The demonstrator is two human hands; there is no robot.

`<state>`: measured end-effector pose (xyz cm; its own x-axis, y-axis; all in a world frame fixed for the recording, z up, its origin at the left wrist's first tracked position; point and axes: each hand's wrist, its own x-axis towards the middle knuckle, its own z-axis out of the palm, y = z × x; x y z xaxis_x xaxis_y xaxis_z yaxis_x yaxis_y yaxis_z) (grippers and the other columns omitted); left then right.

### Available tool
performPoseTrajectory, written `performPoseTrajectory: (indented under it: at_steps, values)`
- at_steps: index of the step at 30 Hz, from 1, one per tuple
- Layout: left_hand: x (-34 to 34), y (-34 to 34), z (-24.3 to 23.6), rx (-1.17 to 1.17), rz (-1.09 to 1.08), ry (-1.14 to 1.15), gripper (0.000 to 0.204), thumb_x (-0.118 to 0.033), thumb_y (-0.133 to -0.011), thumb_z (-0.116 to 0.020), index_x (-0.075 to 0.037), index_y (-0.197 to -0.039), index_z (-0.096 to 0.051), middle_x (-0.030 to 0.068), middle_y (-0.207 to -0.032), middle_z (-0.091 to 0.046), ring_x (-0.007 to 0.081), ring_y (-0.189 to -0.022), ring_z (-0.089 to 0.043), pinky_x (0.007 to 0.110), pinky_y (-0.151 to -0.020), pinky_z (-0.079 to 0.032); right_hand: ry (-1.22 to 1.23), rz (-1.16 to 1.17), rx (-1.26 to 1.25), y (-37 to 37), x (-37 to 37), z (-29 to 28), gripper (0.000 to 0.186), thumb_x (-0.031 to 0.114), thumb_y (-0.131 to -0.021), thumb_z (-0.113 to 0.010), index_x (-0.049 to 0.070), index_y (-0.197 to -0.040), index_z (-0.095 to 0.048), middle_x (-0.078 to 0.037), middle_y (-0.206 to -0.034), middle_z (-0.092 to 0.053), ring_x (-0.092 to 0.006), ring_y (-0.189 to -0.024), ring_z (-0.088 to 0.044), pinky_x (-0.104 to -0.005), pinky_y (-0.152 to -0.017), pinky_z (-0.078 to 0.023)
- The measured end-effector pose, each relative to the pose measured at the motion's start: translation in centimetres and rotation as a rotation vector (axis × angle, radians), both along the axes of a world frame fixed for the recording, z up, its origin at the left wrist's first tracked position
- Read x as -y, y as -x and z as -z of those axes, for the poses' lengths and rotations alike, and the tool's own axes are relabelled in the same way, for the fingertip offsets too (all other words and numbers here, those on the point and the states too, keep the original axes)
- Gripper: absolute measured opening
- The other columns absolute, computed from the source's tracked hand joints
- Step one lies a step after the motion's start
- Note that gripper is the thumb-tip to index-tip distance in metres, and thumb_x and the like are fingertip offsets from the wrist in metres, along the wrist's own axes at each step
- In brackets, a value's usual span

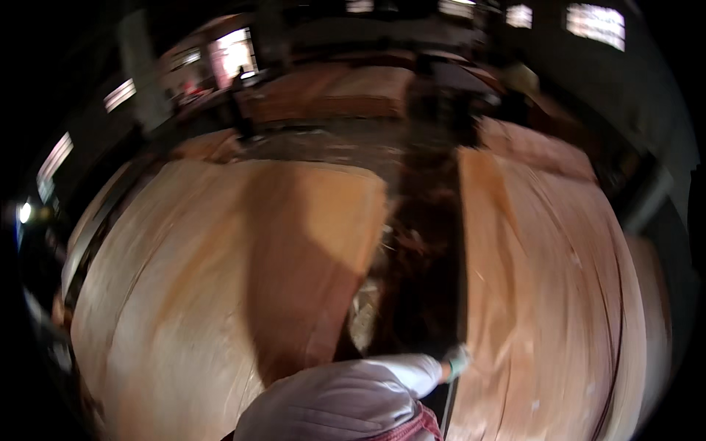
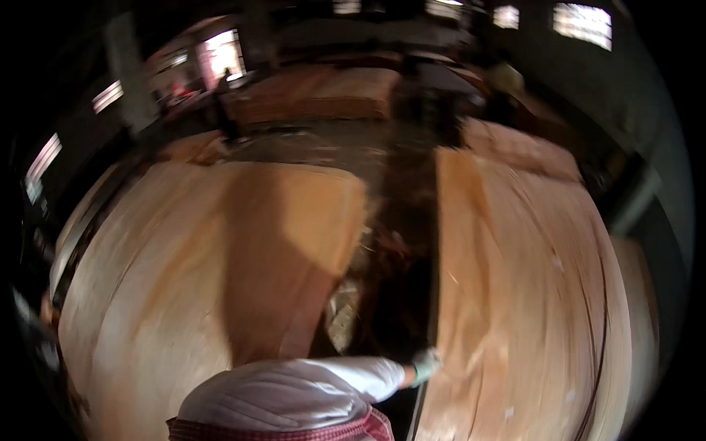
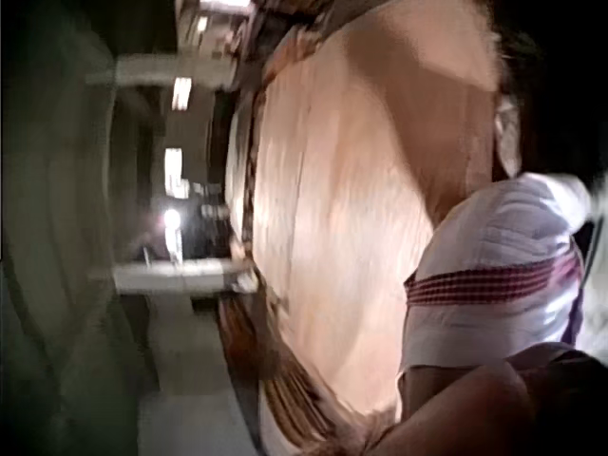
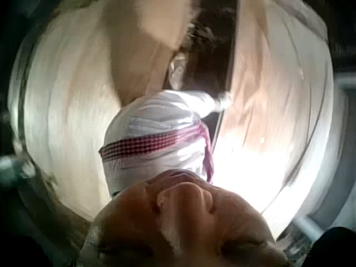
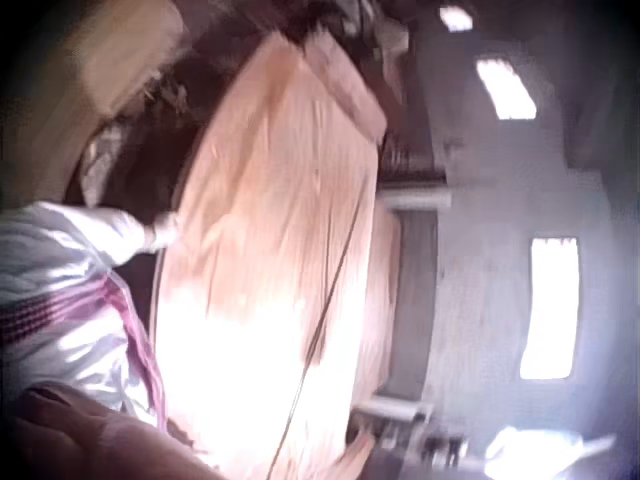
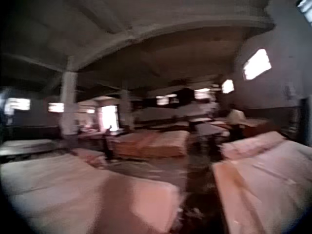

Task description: The person applies adhesive tape to cracks in wood veneer sheets and uses a utility knife to trim strips of veneer before applying them to the edges of the sheets.

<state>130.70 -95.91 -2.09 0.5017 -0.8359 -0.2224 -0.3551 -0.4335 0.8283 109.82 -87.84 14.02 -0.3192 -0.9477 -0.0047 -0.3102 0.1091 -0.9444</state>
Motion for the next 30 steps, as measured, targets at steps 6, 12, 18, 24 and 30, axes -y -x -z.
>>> performPoseTrajectory:
  at_steps: [6, 12, 18, 24, 30]
  values:
    - [1.1, -5.7, -1.0, -0.654, 0.474, -0.262, 0.017, -0.023, -0.079, -0.068, -0.007, -0.079, -0.064, 0.0045, -0.07, -0.061, 0.0209, -0.068, -0.061, 0.039, -0.06, -0.048, -0.013, -0.158, -0.008, -13.0, 8.5, -3.1, 0.029, 0.026, -0.091, -0.056, 0.0, -0.103, -0.062, -0.017, -0.097, -0.064, -0.0296, -0.074, -0.058, -0.0414, -0.064, -0.049]
    - [4.3, -21.3, -1.5, -1.09, 0.702, -0.363, 0.036, -0.013, -0.086, -0.054, -0.017, -0.053, -0.04, -0.0024, -0.049, -0.036, 0.0123, -0.041, -0.039, 0.032, -0.041, -0.03, -0.044, -0.179, 0.003, -22.0, 15.2, -5.0, 0.032, 0.027, -0.091, -0.056, 0.0, -0.106, -0.061, -0.017, -0.099, -0.063, -0.0283, -0.075, -0.058, -0.0404, -0.065, -0.048]
    - [6.2, -34.9, 1.0, -0.899, 0.315, -0.207, 0.025, -0.017, -0.086, -0.059, -0.008, -0.062, -0.057, 0.0052, -0.057, -0.054, 0.018, -0.048, -0.053, 0.036, -0.046, -0.042, -0.09, -0.219, 0.034, -28.8, 20.6, -5.4, 0.034, 0.028, -0.092, -0.056, -0.001, -0.11, -0.06, -0.016, -0.102, -0.063, -0.027, -0.076, -0.057, -0.0395, -0.066, -0.048]
    - [8.6, -40.7, 1.1, -1.079, 0.192, -0.247, 0.026, -0.018, -0.089, -0.058, -0.006, -0.066, -0.056, 0.0059, -0.06, -0.053, 0.018, -0.053, -0.052, 0.035, -0.049, -0.041, -0.121, -0.279, 0.065, -32.6, 28.7, -4.0, 0.037, 0.029, -0.092, -0.056, -0.002, -0.113, -0.06, -0.016, -0.105, -0.062, -0.0256, -0.077, -0.056, -0.0386, -0.067, -0.047]
    - [16.7, -46.8, 0.3, -1.012, 0.148, -0.298, 0.021, -0.019, -0.09, -0.058, -0.004, -0.074, -0.061, 0.0073, -0.062, -0.056, 0.0195, -0.054, -0.054, 0.034, -0.051, -0.045, -0.203, -0.501, 0.019, -39.4, 43.9, -0.3, 0.037, 0.028, -0.096, -0.053, 0.005, -0.124, -0.057, -0.01, -0.114, -0.063, -0.0239, -0.08, -0.057, -0.0346, -0.066, -0.046]
